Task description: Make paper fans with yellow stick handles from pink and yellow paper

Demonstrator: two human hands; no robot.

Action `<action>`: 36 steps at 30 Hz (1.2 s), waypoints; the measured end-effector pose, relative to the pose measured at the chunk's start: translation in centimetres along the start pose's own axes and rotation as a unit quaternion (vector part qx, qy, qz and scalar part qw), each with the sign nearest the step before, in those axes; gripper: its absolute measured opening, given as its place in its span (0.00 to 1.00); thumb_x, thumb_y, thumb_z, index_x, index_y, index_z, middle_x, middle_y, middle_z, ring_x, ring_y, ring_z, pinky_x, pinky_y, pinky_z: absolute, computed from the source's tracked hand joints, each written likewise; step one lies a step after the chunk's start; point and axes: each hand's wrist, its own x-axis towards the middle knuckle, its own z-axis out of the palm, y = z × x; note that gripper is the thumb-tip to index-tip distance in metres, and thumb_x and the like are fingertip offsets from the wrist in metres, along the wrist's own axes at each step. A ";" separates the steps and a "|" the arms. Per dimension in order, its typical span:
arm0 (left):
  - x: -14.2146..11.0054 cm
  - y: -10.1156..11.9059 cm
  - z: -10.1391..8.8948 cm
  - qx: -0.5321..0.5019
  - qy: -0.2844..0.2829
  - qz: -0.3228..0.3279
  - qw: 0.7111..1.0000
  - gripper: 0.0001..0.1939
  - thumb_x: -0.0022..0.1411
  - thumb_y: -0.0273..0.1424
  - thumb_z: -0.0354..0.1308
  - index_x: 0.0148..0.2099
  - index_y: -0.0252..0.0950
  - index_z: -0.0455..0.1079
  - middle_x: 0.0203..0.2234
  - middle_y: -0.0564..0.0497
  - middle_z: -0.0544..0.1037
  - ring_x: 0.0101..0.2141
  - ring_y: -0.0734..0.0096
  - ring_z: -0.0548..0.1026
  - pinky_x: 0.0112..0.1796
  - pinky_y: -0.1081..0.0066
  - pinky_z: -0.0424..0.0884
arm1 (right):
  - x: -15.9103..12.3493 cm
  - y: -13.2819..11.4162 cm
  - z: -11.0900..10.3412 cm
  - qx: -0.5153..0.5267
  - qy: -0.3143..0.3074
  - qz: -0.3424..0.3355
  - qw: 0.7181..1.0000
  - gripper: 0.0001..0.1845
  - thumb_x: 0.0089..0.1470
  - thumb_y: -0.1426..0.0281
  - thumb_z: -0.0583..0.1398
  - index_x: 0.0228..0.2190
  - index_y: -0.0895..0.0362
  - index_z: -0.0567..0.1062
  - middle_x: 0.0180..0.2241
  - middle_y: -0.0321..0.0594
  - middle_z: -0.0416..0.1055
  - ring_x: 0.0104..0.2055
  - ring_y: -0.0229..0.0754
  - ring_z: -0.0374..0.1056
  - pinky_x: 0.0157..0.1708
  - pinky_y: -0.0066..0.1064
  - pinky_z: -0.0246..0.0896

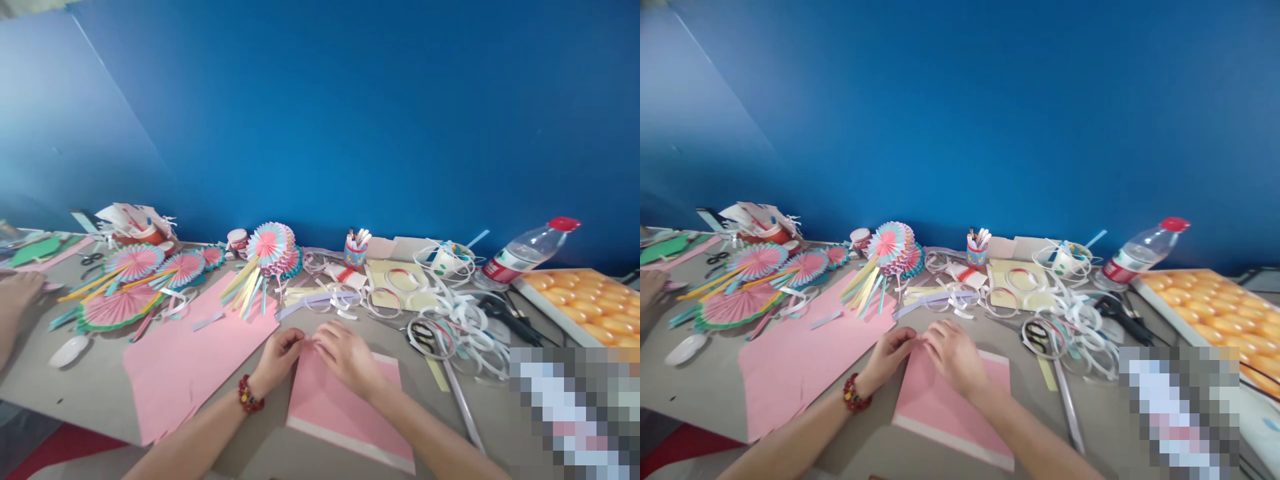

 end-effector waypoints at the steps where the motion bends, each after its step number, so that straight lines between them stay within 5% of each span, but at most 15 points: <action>1: 0.0 0.0 0.0 0.002 -0.001 0.002 1.000 0.13 0.65 0.38 0.53 0.34 0.34 0.70 0.26 0.53 0.71 0.28 0.72 0.67 0.31 0.74 0.63 | 0.3 0.0 0.4 -0.007 0.006 0.005 1.000 0.07 0.62 0.75 0.55 0.37 0.54 0.73 0.37 0.41 0.73 0.40 0.44 0.69 0.41 0.35 0.63; 15: -0.3 1.3 -0.3 0.058 -0.030 0.040 0.997 0.11 0.66 0.32 0.52 0.34 0.35 0.73 0.27 0.51 0.76 0.30 0.70 0.71 0.33 0.73 0.65 | 0.1 0.0 1.1 -0.019 0.011 -0.008 1.000 0.08 0.65 0.74 0.53 0.35 0.55 0.72 0.34 0.41 0.72 0.38 0.44 0.67 0.41 0.37 0.61; 36: -0.4 1.4 -0.4 0.052 -0.043 0.022 0.997 0.16 0.68 0.38 0.52 0.34 0.35 0.75 0.23 0.52 0.74 0.26 0.71 0.69 0.31 0.74 0.64 | 0.0 0.7 1.3 -0.009 0.014 -0.035 0.999 0.08 0.61 0.76 0.54 0.36 0.55 0.73 0.33 0.41 0.73 0.36 0.44 0.67 0.40 0.36 0.61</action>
